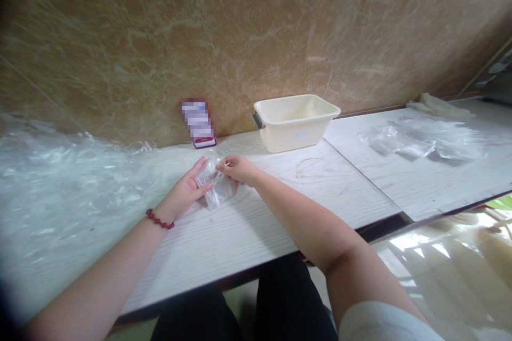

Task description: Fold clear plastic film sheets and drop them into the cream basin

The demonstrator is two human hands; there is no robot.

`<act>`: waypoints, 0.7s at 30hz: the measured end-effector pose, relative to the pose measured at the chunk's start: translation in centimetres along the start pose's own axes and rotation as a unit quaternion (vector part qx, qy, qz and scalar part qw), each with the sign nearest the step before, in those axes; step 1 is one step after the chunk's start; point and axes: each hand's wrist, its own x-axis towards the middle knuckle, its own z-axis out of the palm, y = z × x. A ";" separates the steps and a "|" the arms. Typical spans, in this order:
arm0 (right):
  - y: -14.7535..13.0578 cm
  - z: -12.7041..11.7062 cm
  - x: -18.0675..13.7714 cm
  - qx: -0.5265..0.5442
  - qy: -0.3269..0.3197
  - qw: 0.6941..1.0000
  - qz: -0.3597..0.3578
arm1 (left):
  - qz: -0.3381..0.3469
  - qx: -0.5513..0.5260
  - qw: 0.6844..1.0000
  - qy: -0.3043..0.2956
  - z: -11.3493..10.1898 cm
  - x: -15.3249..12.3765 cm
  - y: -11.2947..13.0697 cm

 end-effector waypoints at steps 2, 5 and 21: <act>0.0 0.0 0.0 0.009 0.004 1.000 0.013 | 0.006 0.014 1.000 0.002 0.0 0.0 -0.1; 0.0 0.0 0.1 0.040 0.012 0.999 0.022 | 0.012 0.008 1.000 0.003 0.0 0.0 -0.2; 0.6 -0.5 1.2 0.177 0.054 0.983 0.010 | 0.031 0.004 0.998 0.052 -0.8 0.4 -0.2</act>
